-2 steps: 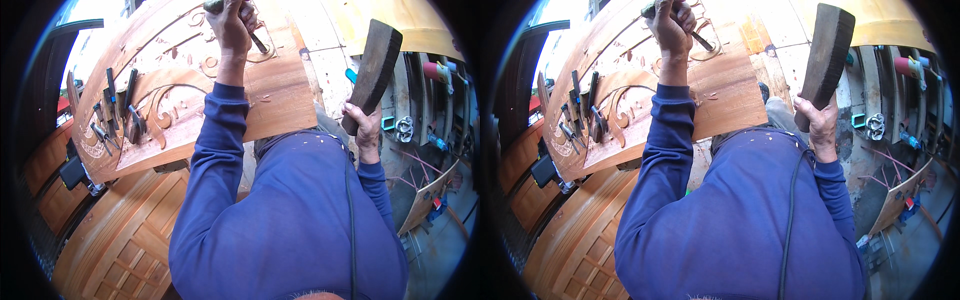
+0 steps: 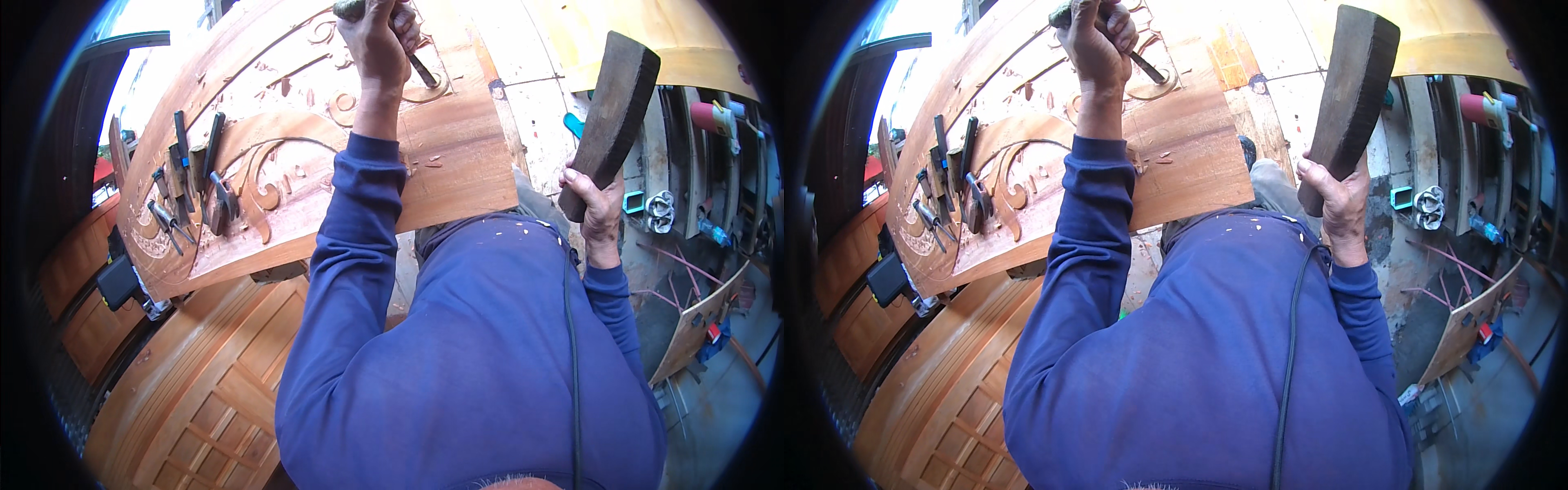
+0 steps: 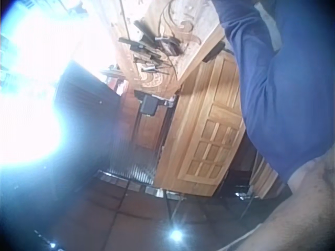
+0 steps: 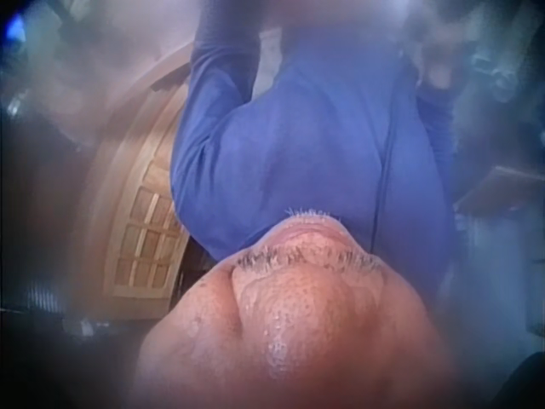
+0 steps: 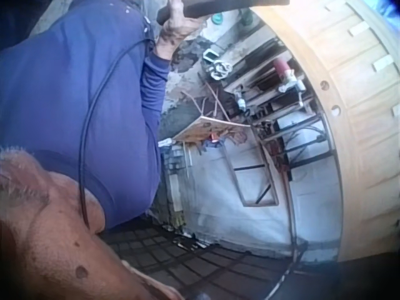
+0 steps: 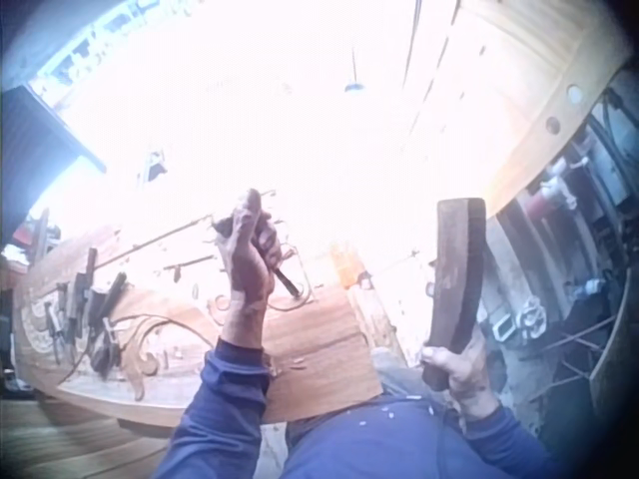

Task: The person carves a decorative floral pattern into a large wooden panel using a chisel and a wooden mallet. They repeatedly strike the chisel to remove wood shavings and refine the design.

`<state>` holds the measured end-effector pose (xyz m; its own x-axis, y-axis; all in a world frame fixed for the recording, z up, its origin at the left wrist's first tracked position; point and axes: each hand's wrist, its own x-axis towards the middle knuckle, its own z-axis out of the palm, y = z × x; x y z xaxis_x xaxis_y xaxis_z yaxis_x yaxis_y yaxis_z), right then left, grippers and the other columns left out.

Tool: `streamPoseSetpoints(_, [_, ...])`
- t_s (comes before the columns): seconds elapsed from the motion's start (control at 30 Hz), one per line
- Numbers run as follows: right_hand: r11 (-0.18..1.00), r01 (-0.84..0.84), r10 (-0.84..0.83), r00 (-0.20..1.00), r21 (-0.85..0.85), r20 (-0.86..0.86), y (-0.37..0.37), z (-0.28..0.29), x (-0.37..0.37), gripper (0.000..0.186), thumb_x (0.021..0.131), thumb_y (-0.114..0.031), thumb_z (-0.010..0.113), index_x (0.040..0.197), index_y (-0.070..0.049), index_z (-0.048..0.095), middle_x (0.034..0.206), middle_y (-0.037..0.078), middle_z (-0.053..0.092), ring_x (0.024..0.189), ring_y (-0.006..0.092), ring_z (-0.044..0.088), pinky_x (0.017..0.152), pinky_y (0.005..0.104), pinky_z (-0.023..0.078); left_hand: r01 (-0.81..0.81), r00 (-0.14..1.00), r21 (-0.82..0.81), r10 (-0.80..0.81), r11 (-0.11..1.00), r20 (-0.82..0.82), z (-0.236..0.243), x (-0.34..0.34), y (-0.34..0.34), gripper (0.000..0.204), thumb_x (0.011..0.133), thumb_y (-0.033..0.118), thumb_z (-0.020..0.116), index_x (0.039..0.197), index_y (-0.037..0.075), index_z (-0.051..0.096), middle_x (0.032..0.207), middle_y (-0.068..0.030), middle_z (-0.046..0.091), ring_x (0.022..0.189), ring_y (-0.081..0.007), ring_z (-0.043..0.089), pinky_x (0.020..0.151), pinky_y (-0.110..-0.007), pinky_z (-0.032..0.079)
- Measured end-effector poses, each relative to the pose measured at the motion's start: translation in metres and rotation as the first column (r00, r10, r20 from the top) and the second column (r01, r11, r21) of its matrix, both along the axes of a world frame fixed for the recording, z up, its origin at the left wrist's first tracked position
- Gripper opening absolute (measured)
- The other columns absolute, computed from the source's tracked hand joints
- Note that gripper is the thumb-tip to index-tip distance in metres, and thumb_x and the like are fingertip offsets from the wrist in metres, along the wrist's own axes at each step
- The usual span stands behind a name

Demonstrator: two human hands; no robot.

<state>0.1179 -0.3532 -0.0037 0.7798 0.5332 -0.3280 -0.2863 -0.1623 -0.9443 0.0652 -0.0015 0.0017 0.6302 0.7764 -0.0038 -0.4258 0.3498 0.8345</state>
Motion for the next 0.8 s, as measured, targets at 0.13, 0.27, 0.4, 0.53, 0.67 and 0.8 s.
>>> streamPoseSetpoints(0.13, [0.999, 0.029, -0.030, 0.999, 0.019, 0.029, 0.002, 0.004, 0.002, 0.042, 0.083, -0.009, 0.076, 0.120, -0.001, 0.058, 0.096, 0.010, 0.070, 0.083, 0.0177, 0.069, 0.077, 0.0327, 0.057, -0.015, 1.000, -0.053, 0.014, 0.998, -0.028, 0.013, 0.006, -0.003, 0.031, 0.102, 0.035, 0.064, 0.080, 0.014, 0.056, 0.055, 0.0072, 0.037, 0.040, -0.0033, 0.032, 0.034, -0.021, 0.022])
streamPoseSetpoints(0.27, [0.999, 0.016, -0.018, 0.997, 0.033, 0.076, 0.006, 0.014, 0.007, 0.037, 0.083, -0.008, 0.074, 0.116, 0.001, 0.060, 0.096, 0.010, 0.068, 0.081, 0.0185, 0.068, 0.077, 0.0338, 0.057, 0.073, 0.996, 0.005, -0.073, 0.997, -0.056, 0.011, 0.006, 0.006, 0.035, 0.103, 0.032, 0.063, 0.073, 0.017, 0.052, 0.052, 0.0085, 0.035, 0.038, -0.0028, 0.029, 0.033, -0.022, 0.020])
streamPoseSetpoints(0.4, [0.994, 0.052, -0.063, 0.991, 0.095, 0.118, 0.011, 0.024, 0.009, 0.035, 0.084, -0.007, 0.072, 0.115, 0.002, 0.061, 0.100, 0.012, 0.067, 0.084, 0.0188, 0.068, 0.076, 0.0345, 0.056, 0.105, 0.993, 0.051, -0.102, 0.993, -0.061, 0.001, 0.012, 0.006, 0.029, 0.103, 0.026, 0.063, 0.076, 0.016, 0.055, 0.054, 0.0095, 0.036, 0.039, -0.0027, 0.029, 0.034, -0.021, 0.021])
streamPoseSetpoints(0.53, [0.998, 0.037, -0.049, 0.964, 0.051, 0.263, 0.019, 0.043, 0.021, 0.031, 0.085, -0.007, 0.070, 0.114, 0.002, 0.061, 0.100, 0.012, 0.067, 0.084, 0.0201, 0.067, 0.075, 0.0348, 0.055, 0.107, 0.994, -0.005, -0.107, 0.994, -0.034, -0.007, 0.014, 0.002, 0.009, 0.099, 0.014, 0.065, 0.094, 0.008, 0.062, 0.059, 0.0088, 0.041, 0.043, -0.0022, 0.034, 0.038, -0.020, 0.025])
streamPoseSetpoints(0.67, [0.998, -0.056, 0.057, 0.713, -0.023, 0.698, 0.038, 0.091, 0.065, 0.025, 0.088, -0.012, 0.069, 0.108, 0.002, 0.064, 0.093, 0.012, 0.067, 0.084, 0.0213, 0.067, 0.078, 0.0377, 0.055, -0.016, 0.999, 0.118, 0.010, 0.993, 0.046, -0.014, 0.005, -0.019, 0.012, 0.092, -0.001, 0.069, 0.098, 0.006, 0.062, 0.064, 0.0066, 0.046, 0.046, -0.0026, 0.038, 0.042, -0.019, 0.031])
streamPoseSetpoints(0.8, [0.903, 0.034, -0.329, 0.697, 0.429, 0.637, 0.096, 0.168, 0.066, 0.041, 0.088, -0.014, 0.069, 0.124, 0.001, 0.059, 0.101, 0.014, 0.069, 0.091, 0.0241, 0.069, 0.082, 0.0393, 0.055, -0.009, 0.998, 0.293, -0.010, 0.956, 0.062, -0.010, 0.009, -0.028, 0.015, 0.095, 0.008, 0.071, 0.085, 0.010, 0.060, 0.062, 0.0074, 0.045, 0.046, -0.0046, 0.039, 0.045, -0.021, 0.035])
